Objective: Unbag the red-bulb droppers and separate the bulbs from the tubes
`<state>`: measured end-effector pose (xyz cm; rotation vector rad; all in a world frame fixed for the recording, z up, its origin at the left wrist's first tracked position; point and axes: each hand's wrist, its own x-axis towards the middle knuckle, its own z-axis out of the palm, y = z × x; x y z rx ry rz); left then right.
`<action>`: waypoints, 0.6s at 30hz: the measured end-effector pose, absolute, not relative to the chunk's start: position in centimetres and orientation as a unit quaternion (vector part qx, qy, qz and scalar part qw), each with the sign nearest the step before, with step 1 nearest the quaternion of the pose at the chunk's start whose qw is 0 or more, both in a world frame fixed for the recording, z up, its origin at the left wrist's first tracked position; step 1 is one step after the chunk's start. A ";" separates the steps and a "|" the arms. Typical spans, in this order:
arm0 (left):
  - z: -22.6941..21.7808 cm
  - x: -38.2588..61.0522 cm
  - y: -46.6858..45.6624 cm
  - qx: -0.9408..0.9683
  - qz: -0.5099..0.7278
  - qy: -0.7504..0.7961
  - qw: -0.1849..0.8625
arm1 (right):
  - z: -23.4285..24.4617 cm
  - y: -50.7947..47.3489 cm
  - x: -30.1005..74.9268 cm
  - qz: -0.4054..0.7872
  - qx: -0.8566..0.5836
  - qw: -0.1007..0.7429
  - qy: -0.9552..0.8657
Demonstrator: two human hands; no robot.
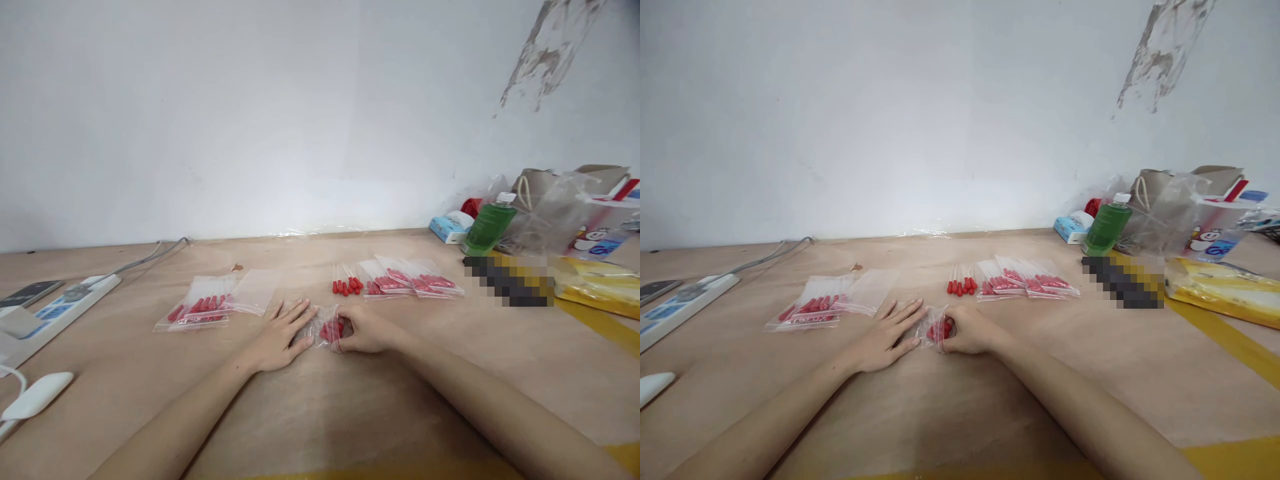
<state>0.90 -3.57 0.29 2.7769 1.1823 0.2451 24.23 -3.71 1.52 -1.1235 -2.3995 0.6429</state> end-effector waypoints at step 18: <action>0.6 1.0 -3.7 0.914 0.068 0.396 0.056 | -0.5 -2.3 25.2 0.437 -0.399 0.296 -0.750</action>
